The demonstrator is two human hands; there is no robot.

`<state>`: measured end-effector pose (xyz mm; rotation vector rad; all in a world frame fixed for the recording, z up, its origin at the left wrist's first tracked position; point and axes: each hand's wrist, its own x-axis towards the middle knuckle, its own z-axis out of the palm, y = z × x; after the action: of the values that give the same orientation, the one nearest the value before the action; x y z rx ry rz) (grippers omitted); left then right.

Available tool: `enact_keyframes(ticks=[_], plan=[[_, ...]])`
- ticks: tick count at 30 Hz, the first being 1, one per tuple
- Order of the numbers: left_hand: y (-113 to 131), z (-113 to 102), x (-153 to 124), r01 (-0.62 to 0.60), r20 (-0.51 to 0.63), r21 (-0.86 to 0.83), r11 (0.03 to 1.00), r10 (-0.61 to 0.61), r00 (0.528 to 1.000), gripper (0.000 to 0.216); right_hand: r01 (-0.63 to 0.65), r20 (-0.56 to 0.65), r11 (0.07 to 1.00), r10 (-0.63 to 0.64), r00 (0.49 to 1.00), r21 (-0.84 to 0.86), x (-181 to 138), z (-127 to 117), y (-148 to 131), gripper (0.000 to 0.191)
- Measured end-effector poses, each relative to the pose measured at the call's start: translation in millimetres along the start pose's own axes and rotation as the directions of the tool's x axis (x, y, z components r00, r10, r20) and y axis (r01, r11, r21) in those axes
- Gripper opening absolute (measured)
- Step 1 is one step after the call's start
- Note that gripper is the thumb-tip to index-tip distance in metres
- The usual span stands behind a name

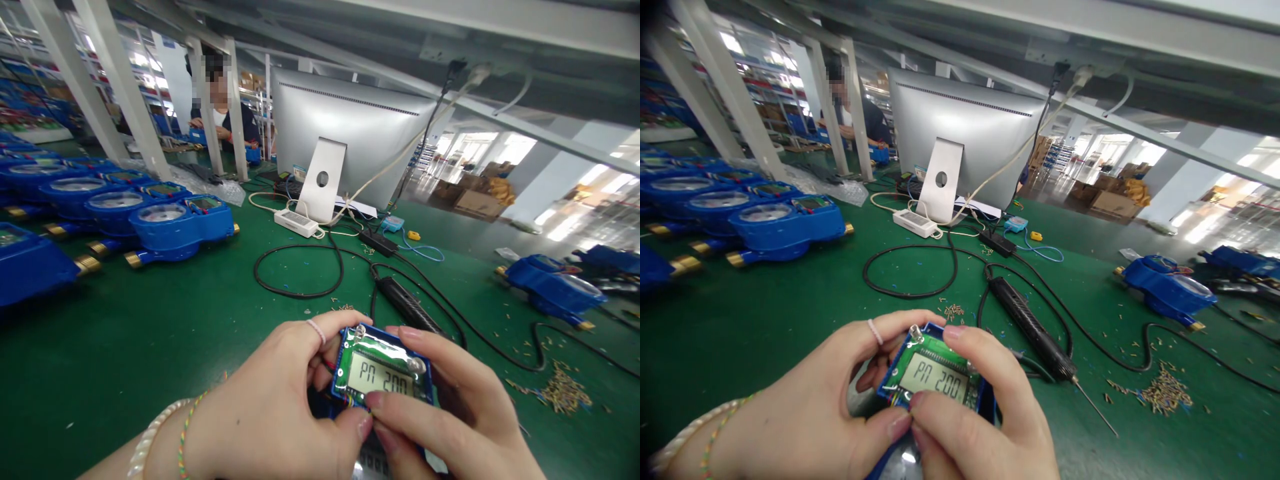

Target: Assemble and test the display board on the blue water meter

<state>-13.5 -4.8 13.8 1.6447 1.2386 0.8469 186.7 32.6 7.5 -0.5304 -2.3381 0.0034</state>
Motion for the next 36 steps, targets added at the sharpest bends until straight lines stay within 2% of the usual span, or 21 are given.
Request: enact_keyframes(ticks=[4, 8, 11, 13, 17, 19, 22, 25, 31, 36], plan=[[3.8, -0.5, 3.4, 0.003, 0.017, -0.024, 1.000, -0.003, 1.000, 0.057, -0.056, 0.008, 0.996, 0.056, 0.998, 0.074, -0.5, 4.8, -3.7, 0.029], [4.7, -0.7, 3.9, 0.004, 0.038, -0.069, 0.998, -0.002, 0.999, 0.039, -0.194, -0.031, 0.953, 0.207, 0.978, 0.231, -3.9, 10.4, -8.6, 0.027], [4.7, -0.8, 3.4, 0.013, 0.026, -0.088, 0.996, -0.011, 1.000, 0.041, -0.203, -0.075, 0.934, 0.234, 0.969, 0.293, -5.5, 13.0, -12.0, 0.025], [4.8, -0.8, 3.3, 0.012, 0.022, -0.088, 0.996, -0.010, 1.000, 0.045, -0.197, -0.075, 0.936, 0.228, 0.971, 0.290, -5.3, 14.4, -14.2, 0.024], [3.4, 0.5, 4.2, 0.003, 0.021, -0.078, 0.997, -0.002, 1.000, 0.052, -0.251, -0.116, 0.925, 0.293, 0.949, 0.285, -5.1, 15.1, -16.6, 0.022], [2.0, 1.6, 4.6, -0.005, 0.005, -0.084, 0.996, 0.005, 1.000, 0.050, -0.240, -0.097, 0.940, 0.269, 0.958, 0.243, -6.0, 12.5, -13.9, 0.023], [1.0, 2.1, 4.3, -0.022, -0.009, -0.075, 0.997, 0.021, 1.000, 0.047, -0.141, 0.010, 0.978, 0.141, 0.990, 0.155, -7.7, 4.9, -5.1, 0.032], [0.9, 1.7, 2.0, -0.012, 0.008, -0.051, 0.999, 0.012, 1.000, 0.056, -0.055, 0.079, 0.995, 0.048, 0.996, 0.086, -8.7, -1.1, 2.5, 0.036], [-6.4, 4.6, -1.7, -0.029, -0.002, -0.064, 0.998, 0.029, 1.000, 0.066, -0.041, 0.068, 0.999, 0.038, 0.997, 0.034, -8.6, -1.0, 1.5, 0.028], [1.0, 1.1, 2.7, -0.020, 0.009, 0.002, 1.000, 0.020, 1.000, 0.061, -0.028, 0.091, 0.998, 0.023, 0.996, 0.061, -2.7, -1.2, 1.0, 0.024]])
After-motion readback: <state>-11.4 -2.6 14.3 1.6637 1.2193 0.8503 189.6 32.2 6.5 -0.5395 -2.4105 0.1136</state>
